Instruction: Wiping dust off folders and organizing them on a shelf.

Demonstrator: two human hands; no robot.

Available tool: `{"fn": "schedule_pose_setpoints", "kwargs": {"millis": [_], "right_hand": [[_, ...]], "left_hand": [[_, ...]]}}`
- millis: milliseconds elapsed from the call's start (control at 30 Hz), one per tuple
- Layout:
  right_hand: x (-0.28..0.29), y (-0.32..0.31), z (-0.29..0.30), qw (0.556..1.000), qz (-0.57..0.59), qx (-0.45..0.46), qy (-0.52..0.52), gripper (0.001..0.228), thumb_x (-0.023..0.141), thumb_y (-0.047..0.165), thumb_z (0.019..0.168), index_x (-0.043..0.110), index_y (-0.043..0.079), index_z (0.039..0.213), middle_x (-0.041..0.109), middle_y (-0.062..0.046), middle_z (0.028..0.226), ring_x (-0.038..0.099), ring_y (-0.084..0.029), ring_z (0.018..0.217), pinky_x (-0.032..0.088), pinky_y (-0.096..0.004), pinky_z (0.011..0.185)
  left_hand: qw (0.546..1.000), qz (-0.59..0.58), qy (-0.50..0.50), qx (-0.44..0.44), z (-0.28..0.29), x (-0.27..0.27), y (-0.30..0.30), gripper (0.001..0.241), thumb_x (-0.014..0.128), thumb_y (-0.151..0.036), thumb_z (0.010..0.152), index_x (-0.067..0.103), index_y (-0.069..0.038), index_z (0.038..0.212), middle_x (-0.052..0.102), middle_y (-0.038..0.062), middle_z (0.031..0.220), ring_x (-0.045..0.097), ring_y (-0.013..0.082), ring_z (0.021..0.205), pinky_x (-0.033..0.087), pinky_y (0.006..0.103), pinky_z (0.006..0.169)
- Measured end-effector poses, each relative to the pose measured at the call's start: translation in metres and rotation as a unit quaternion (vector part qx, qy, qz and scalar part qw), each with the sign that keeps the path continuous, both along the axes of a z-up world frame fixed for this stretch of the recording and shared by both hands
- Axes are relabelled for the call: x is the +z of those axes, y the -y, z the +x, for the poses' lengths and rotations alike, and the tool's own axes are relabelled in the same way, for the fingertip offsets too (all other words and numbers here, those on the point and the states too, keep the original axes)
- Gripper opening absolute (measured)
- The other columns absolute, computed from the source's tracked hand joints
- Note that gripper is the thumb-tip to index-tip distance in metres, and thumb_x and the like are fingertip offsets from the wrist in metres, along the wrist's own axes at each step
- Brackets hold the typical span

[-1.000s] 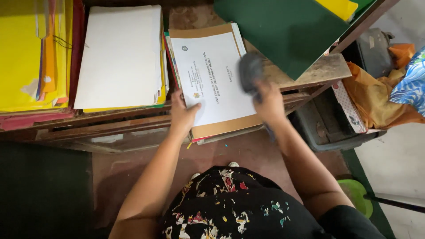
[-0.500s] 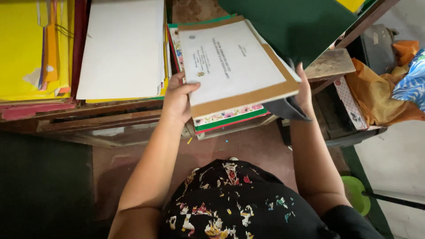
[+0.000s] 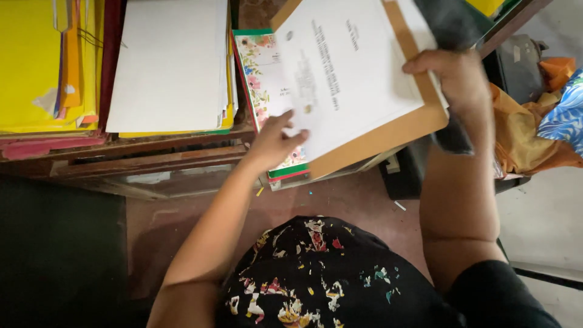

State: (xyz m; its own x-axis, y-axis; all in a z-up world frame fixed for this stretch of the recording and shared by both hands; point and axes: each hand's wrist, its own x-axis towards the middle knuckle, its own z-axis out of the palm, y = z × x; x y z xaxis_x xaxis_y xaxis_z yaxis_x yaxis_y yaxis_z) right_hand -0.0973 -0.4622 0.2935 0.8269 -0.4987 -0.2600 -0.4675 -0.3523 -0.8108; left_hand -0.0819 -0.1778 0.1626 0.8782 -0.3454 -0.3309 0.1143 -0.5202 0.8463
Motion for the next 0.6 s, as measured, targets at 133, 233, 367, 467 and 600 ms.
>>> {"fn": "schedule_pose_setpoints", "kwargs": {"millis": [133, 233, 367, 467, 600], "right_hand": [[0.020, -0.014, 0.003, 0.978, -0.174, 0.100, 0.061, 0.038, 0.081, 0.032, 0.073, 0.062, 0.017, 0.102, 0.064, 0.005, 0.101, 0.056, -0.012, 0.092, 0.045, -0.037, 0.073], [0.014, -0.064, -0.001, 0.918, -0.303, 0.219, 0.132, 0.050, 0.077, 0.038, 0.077, 0.065, 0.011, 0.118, 0.072, -0.006, 0.106, 0.062, -0.015, 0.097, 0.049, -0.039, 0.071], [-0.006, -0.132, -0.011, 0.826, -0.412, 0.375, 0.086, 0.082, 0.073, 0.040, 0.076, 0.043, 0.009, 0.146, 0.058, -0.023, 0.131, 0.067, -0.052, 0.095, 0.055, -0.062, 0.074], [-0.072, -0.135, 0.005, 0.843, -0.275, 0.429, 0.171, 0.076, 0.072, 0.050, 0.087, 0.052, 0.005, 0.144, 0.056, -0.030, 0.137, 0.062, -0.059, 0.112, 0.053, -0.066, 0.091], [-0.146, -0.143, 0.005, 0.845, -0.278, 0.435, 0.141, 0.074, 0.063, 0.059, 0.093, 0.056, 0.005, 0.143, 0.038, -0.025, 0.154, 0.048, -0.064, 0.126, 0.049, -0.069, 0.099]], "left_hand": [[0.975, -0.189, 0.005, -0.114, 0.008, 0.009, 0.032, 0.090, 0.051, -0.064, 0.087, 0.019, -0.026, 0.161, 0.026, 0.014, 0.160, 0.051, 0.0323, 0.132, 0.052, 0.0443, 0.102], [0.872, -0.460, -0.098, -0.132, 0.020, 0.002, 0.054, 0.091, 0.048, -0.067, 0.088, 0.010, -0.030, 0.162, 0.020, 0.011, 0.169, 0.046, 0.0345, 0.141, 0.054, 0.0508, 0.102], [0.643, -0.723, -0.237, -0.093, 0.036, -0.052, 0.045, 0.080, 0.045, -0.068, 0.100, 0.045, -0.008, 0.153, 0.049, 0.018, 0.153, 0.046, 0.0320, 0.143, 0.033, 0.0502, 0.123], [0.701, -0.657, -0.194, 0.197, 0.039, -0.077, 0.026, 0.075, 0.063, -0.061, 0.094, 0.056, -0.005, 0.143, 0.063, 0.018, 0.138, 0.065, 0.0337, 0.122, 0.048, 0.0499, 0.111], [0.707, -0.595, -0.243, 0.295, 0.045, -0.143, 0.001, 0.044, 0.071, -0.044, 0.091, 0.074, -0.008, 0.116, 0.077, 0.013, 0.111, 0.074, 0.0233, 0.099, 0.057, 0.0382, 0.097]]}}
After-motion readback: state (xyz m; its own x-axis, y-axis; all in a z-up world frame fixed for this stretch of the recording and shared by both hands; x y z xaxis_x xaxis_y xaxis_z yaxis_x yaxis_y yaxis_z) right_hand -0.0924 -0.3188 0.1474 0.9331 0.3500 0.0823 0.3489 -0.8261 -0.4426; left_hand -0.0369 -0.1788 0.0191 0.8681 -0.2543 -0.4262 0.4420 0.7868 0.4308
